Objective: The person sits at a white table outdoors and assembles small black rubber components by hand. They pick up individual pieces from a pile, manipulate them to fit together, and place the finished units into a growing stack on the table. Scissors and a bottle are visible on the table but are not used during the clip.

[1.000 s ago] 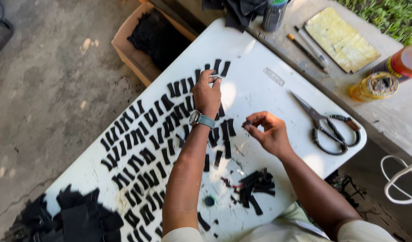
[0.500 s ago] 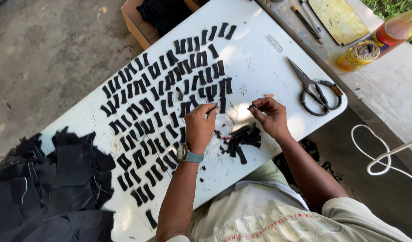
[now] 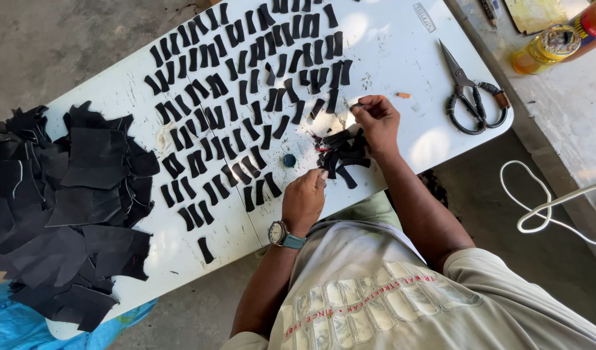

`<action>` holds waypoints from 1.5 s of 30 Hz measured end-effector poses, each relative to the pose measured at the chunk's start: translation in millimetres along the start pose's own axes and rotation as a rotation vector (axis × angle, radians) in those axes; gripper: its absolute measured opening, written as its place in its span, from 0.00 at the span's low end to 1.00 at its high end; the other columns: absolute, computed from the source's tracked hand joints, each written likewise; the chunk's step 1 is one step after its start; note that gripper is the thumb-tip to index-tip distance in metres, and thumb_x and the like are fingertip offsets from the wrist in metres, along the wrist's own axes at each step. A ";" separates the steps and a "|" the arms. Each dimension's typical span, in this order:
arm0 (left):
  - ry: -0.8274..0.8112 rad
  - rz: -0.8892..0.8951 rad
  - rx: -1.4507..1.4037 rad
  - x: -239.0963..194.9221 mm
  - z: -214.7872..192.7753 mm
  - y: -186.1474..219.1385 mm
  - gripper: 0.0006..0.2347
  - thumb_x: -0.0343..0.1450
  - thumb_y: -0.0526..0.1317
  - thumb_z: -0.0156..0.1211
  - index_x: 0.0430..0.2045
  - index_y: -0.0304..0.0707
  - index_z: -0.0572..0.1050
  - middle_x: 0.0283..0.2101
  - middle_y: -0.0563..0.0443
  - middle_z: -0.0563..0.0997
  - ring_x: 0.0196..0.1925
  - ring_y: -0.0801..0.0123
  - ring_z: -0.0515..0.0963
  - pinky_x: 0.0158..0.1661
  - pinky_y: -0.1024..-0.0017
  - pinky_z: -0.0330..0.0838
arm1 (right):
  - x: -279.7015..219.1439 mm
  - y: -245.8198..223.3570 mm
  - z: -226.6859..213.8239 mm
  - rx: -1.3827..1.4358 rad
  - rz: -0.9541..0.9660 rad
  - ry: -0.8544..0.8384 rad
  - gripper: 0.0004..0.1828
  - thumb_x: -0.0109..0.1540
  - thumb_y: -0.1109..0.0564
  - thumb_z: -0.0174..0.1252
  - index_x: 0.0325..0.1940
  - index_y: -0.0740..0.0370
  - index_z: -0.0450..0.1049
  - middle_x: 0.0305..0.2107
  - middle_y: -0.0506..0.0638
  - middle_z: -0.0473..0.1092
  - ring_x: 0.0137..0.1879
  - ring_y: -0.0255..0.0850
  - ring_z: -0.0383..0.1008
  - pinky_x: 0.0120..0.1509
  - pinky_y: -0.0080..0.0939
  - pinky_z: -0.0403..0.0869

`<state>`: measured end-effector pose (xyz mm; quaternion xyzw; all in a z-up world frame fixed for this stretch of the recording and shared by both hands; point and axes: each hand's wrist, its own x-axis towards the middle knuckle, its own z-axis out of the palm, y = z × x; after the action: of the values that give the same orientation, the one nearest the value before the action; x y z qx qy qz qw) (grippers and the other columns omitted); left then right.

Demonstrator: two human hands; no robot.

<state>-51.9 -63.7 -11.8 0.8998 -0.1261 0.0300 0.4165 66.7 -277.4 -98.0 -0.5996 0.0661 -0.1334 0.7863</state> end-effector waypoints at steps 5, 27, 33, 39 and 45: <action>0.049 0.072 0.181 12.5 11.2 -5.6 0.07 0.74 0.38 0.58 0.37 0.33 0.78 0.37 0.40 0.82 0.38 0.45 0.80 0.40 0.54 0.75 | 0.5 -1.5 -19.0 0.061 0.071 -0.002 0.07 0.63 0.69 0.63 0.44 0.64 0.75 0.34 0.45 0.73 0.37 0.30 0.73 0.43 0.31 0.74; -0.213 0.017 0.332 60.3 51.2 -25.6 0.05 0.68 0.29 0.58 0.20 0.27 0.74 0.44 0.29 0.74 0.31 0.51 0.83 0.31 0.59 0.81 | -7.4 -13.6 -3.4 -0.136 0.027 -0.080 0.09 0.65 0.68 0.66 0.48 0.66 0.75 0.37 0.48 0.74 0.41 0.32 0.74 0.47 0.30 0.74; -0.087 0.067 0.245 53.6 48.3 -24.4 0.02 0.67 0.30 0.56 0.30 0.30 0.72 0.35 0.34 0.78 0.31 0.45 0.81 0.30 0.52 0.76 | -7.3 -17.2 4.2 -0.114 0.027 -0.101 0.09 0.66 0.68 0.66 0.48 0.66 0.74 0.38 0.48 0.74 0.42 0.32 0.74 0.49 0.30 0.75; -0.184 -0.078 0.210 56.9 25.6 -6.5 0.04 0.72 0.32 0.53 0.37 0.31 0.69 0.32 0.38 0.80 0.34 0.47 0.82 0.34 0.52 0.75 | -8.1 -14.3 4.6 -0.176 0.009 -0.111 0.08 0.67 0.67 0.66 0.48 0.67 0.74 0.39 0.49 0.75 0.43 0.32 0.75 0.50 0.30 0.75; -0.151 0.046 0.162 56.5 28.6 -16.3 0.13 0.63 0.40 0.69 0.34 0.33 0.74 0.37 0.40 0.80 0.39 0.51 0.83 0.39 0.58 0.78 | -8.3 -15.9 4.1 -0.180 0.017 -0.107 0.08 0.67 0.67 0.65 0.49 0.67 0.74 0.39 0.49 0.75 0.44 0.32 0.75 0.51 0.31 0.76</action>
<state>5.3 -86.6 -33.5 0.9272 -0.1747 -0.0182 0.3309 57.7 -275.1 -82.1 -0.6734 0.0410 -0.0881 0.7329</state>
